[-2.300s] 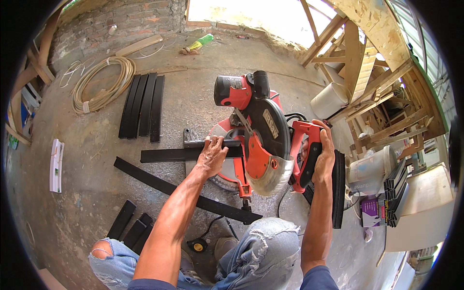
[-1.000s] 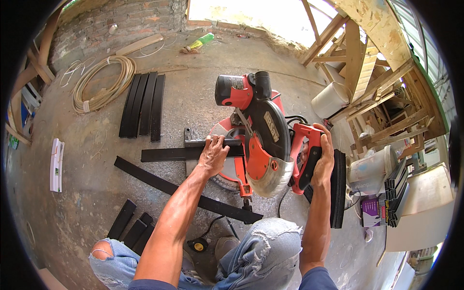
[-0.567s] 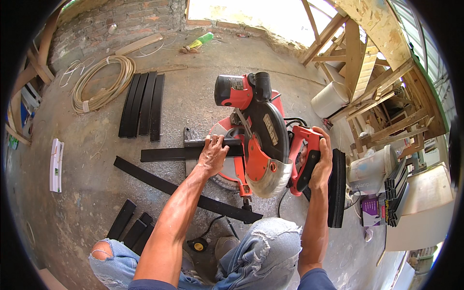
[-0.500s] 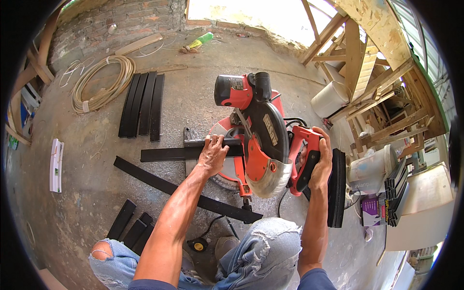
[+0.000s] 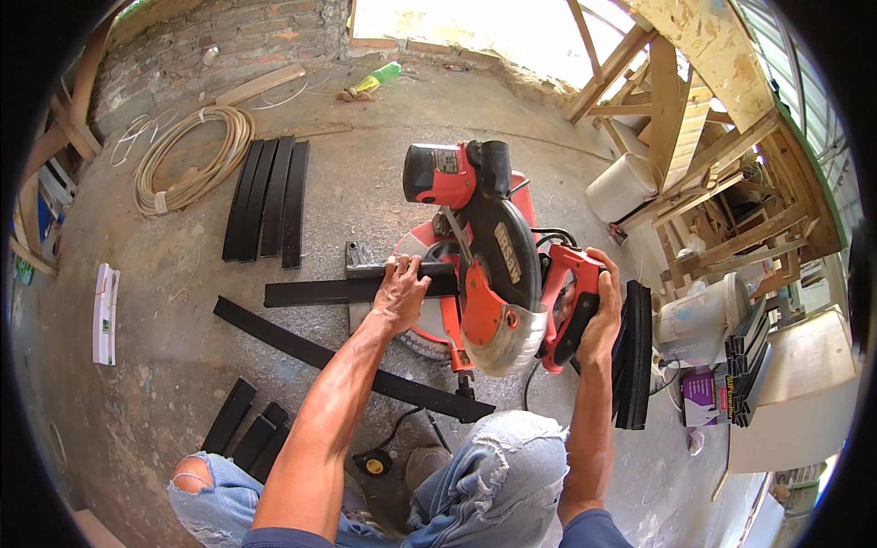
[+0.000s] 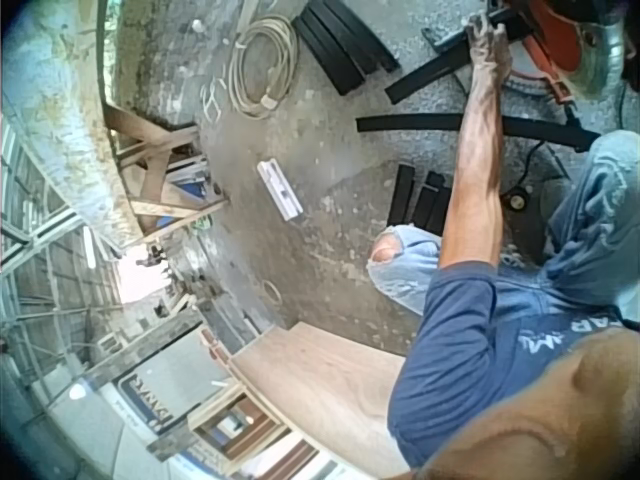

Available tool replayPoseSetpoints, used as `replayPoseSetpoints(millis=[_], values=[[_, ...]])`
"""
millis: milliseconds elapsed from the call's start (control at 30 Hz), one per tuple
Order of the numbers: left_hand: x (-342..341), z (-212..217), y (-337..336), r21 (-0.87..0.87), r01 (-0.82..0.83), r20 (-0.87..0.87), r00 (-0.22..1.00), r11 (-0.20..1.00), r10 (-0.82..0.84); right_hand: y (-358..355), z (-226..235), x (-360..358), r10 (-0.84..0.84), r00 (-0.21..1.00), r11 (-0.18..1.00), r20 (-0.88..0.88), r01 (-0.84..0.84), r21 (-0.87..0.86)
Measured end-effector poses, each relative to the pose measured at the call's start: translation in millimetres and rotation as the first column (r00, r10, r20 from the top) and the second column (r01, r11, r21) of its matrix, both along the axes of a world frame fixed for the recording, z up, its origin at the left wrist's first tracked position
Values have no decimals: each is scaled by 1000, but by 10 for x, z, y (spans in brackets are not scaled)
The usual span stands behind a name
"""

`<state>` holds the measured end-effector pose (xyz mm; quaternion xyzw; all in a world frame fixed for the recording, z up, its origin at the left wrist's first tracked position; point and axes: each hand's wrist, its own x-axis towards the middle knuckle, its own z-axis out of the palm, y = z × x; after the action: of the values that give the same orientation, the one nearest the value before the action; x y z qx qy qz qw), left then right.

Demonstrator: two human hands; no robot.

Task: The person measures black metal profiles with a tape measure and cuts them to length using a power miter saw.

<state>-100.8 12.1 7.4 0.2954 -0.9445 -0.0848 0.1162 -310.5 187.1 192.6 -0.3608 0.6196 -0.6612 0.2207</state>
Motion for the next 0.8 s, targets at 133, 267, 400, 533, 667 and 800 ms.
replayPoseSetpoints(millis=[133, 267, 400, 533, 667, 800], values=[[-11, -17, 5, -9, 0, -18, 1000, 1000, 0, 22, -42, -24, 7, 1000, 1000, 0, -7, -16], [-11, -40, 6, 4, -4, -24, 1000, 1000, 4, 57, -85, -27, 10, 1000, 1000, 13, -10, 3], [-14, -50, -3, 9, -5, -24, 1000, 1000, 5, 64, -126, 1, 3, 1000, 1000, 16, -3, -26], [-25, -47, 5, -25, -5, -39, 999, 1000, 4, 95, -180, 2, 1, 1000, 998, 24, 1, -61], [2, -37, -1, -4, -1, -21, 1000, 1000, 1, 128, -266, 21, 4, 1000, 997, 15, -3, -76], [9, -30, 0, -4, 1, -11, 1000, 1000, -1, 195, -373, 58, -16, 1000, 996, 0, 16, -92]])
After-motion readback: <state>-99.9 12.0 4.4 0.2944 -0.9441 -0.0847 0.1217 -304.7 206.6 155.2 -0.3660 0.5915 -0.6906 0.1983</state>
